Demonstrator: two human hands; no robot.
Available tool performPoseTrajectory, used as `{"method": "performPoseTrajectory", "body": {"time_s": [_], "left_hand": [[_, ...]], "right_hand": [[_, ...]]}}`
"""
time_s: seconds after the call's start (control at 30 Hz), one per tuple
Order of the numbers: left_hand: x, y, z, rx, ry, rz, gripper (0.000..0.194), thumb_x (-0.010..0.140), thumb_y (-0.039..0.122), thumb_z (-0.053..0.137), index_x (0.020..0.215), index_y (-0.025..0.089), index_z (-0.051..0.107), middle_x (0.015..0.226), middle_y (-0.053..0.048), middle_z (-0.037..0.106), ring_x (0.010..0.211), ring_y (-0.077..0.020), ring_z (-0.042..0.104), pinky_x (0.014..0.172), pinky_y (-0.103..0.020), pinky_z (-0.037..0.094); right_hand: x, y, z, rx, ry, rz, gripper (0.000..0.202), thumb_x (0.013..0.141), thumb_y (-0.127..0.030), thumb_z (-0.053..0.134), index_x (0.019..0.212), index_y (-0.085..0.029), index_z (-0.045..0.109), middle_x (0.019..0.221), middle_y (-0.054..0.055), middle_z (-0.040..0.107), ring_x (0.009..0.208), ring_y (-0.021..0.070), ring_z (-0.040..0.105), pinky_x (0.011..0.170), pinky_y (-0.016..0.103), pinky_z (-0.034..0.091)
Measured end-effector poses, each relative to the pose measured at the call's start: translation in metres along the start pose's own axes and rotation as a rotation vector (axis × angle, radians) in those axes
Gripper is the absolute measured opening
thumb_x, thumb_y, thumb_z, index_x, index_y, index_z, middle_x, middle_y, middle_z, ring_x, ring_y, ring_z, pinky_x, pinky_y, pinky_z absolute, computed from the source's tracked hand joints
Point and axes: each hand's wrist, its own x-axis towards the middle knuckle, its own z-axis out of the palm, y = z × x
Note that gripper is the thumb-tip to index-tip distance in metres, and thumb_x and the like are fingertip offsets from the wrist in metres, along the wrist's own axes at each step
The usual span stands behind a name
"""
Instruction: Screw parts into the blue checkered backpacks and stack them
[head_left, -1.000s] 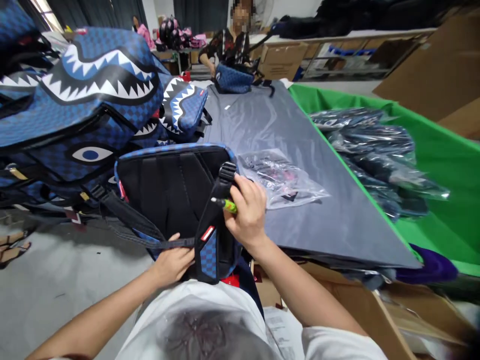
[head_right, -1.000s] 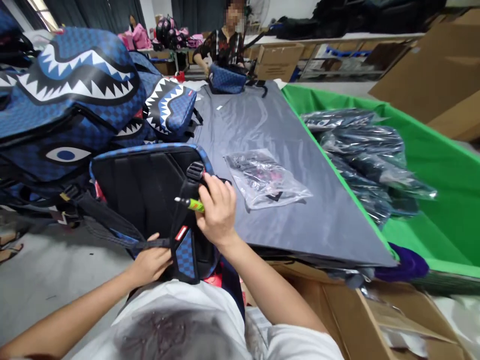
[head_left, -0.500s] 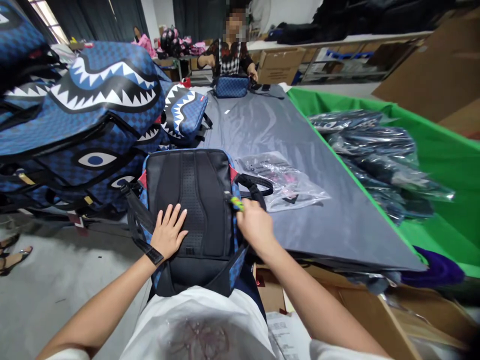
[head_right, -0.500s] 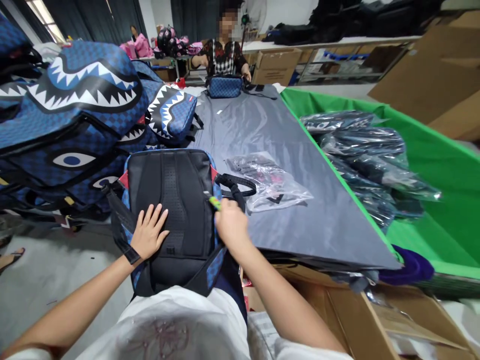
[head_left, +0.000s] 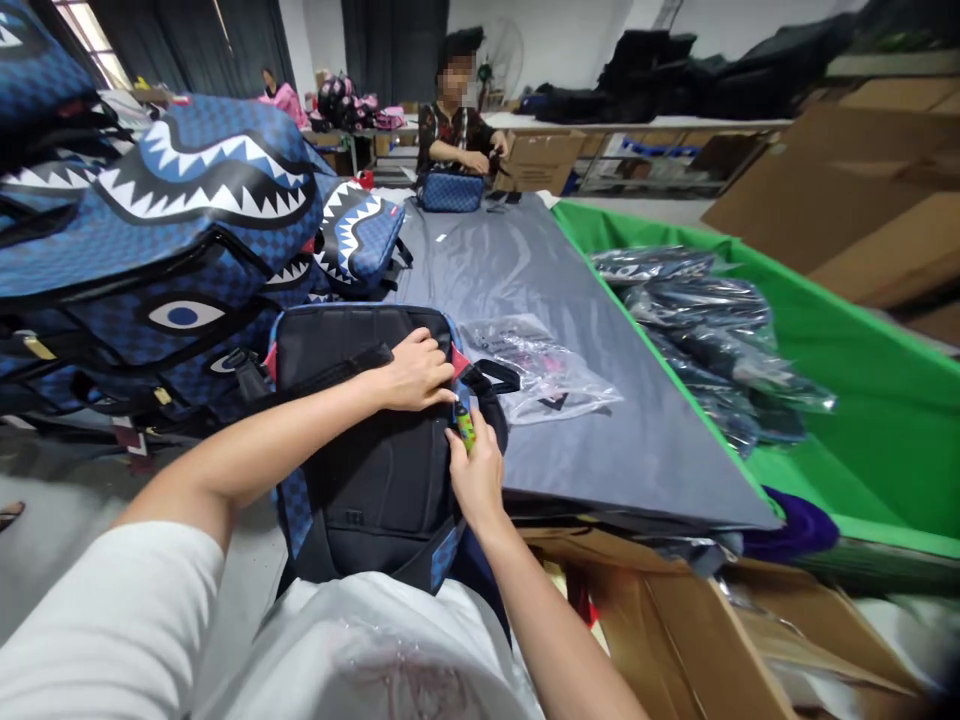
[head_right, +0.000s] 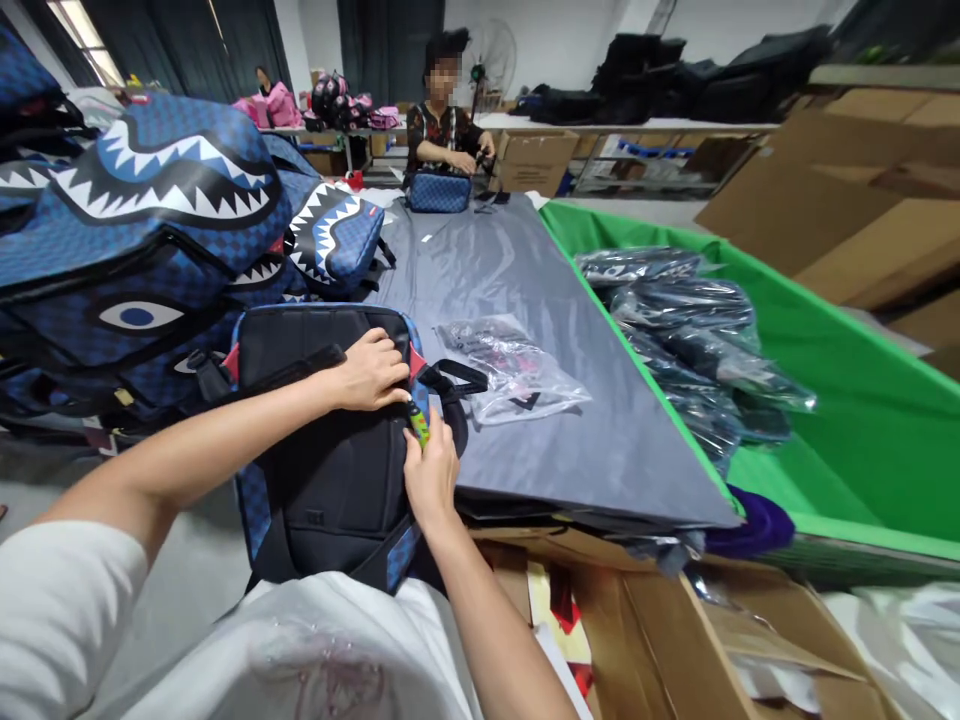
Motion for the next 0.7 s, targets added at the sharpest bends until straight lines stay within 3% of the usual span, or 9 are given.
{"method": "performPoseTrajectory", "body": {"time_s": [0.07,0.13,0.23,0.33,0.43,0.5,0.6,0.67,0.7], "left_hand": [[0.005,0.012,-0.021,0.012,0.013,0.149,0.05,0.097,0.053,0.043,0.08,0.014,0.071,0.073,-0.009,0.068,0.076,-0.0222,0.061,0.088,-0.045,0.04],[0.003,0.027,-0.042,0.0,0.06,0.273,0.053,0.1,0.052,0.038,0.078,0.016,0.07,0.073,-0.008,0.067,0.075,-0.0202,0.059,0.087,-0.043,0.038],[-0.001,0.031,-0.06,-0.001,0.038,0.325,0.057,0.1,0.057,0.034,0.081,0.018,0.07,0.079,-0.006,0.067,0.081,-0.0193,0.058,0.094,-0.042,0.037],[0.002,0.004,-0.052,0.032,-0.004,0.217,0.056,0.1,0.06,0.036,0.086,0.017,0.07,0.09,-0.006,0.065,0.098,-0.0201,0.058,0.109,-0.046,0.031],[0.014,-0.026,-0.033,0.034,0.057,-0.039,0.044,0.097,0.054,0.05,0.092,0.015,0.069,0.115,-0.008,0.061,0.128,-0.0276,0.048,0.118,-0.058,0.017],[0.022,-0.027,-0.026,0.006,0.085,-0.155,0.029,0.092,0.042,0.061,0.097,0.014,0.068,0.131,-0.012,0.056,0.139,-0.0326,0.039,0.119,-0.063,0.014],[0.022,0.009,-0.039,-0.14,0.181,-0.172,0.02,0.088,0.02,0.058,0.107,0.017,0.064,0.144,-0.014,0.052,0.139,-0.0317,0.042,0.117,-0.063,0.023],[0.012,0.044,-0.058,-0.323,0.242,-0.108,0.025,0.09,0.014,0.046,0.106,0.022,0.063,0.128,-0.006,0.064,0.127,-0.0224,0.054,0.118,-0.054,0.03],[0.005,0.062,-0.067,-0.401,0.214,-0.07,0.026,0.091,0.016,0.043,0.104,0.024,0.064,0.121,-0.003,0.068,0.12,-0.0193,0.059,0.118,-0.049,0.032]], "right_hand": [[-0.009,-0.005,-0.023,0.02,0.049,-0.049,0.05,0.094,-0.032,0.048,0.141,-0.016,0.051,0.112,0.014,0.065,0.105,0.0291,0.064,0.087,0.042,0.053],[-0.016,-0.009,-0.043,0.015,0.097,-0.085,0.05,0.094,-0.03,0.049,0.142,-0.017,0.051,0.114,0.014,0.064,0.106,0.0287,0.063,0.088,0.042,0.053],[-0.019,-0.005,-0.057,-0.018,0.107,-0.096,0.05,0.094,-0.031,0.05,0.142,-0.018,0.051,0.116,0.014,0.063,0.106,0.0288,0.063,0.089,0.043,0.053],[-0.012,0.012,-0.047,-0.049,0.068,-0.045,0.052,0.093,-0.031,0.048,0.142,-0.015,0.051,0.114,0.016,0.064,0.105,0.0302,0.063,0.089,0.046,0.052],[0.005,0.03,-0.035,-0.061,0.029,0.041,0.052,0.089,-0.032,0.049,0.137,-0.013,0.056,0.108,0.017,0.066,0.101,0.0317,0.063,0.087,0.048,0.052],[0.018,0.038,-0.036,-0.058,0.032,0.079,0.05,0.088,-0.036,0.051,0.131,-0.012,0.06,0.107,0.018,0.066,0.099,0.0321,0.063,0.087,0.049,0.051],[0.029,0.046,-0.048,-0.001,0.126,0.113,0.046,0.09,-0.041,0.051,0.123,-0.012,0.063,0.11,0.018,0.064,0.101,0.0301,0.062,0.09,0.049,0.05],[0.031,0.047,-0.055,0.137,0.145,0.127,0.042,0.089,-0.045,0.056,0.118,-0.014,0.063,0.1,0.012,0.066,0.09,0.0261,0.063,0.085,0.046,0.052],[0.032,0.046,-0.055,0.216,0.123,0.128,0.042,0.089,-0.047,0.059,0.116,-0.016,0.063,0.093,0.009,0.066,0.083,0.0241,0.063,0.08,0.044,0.053]]}}
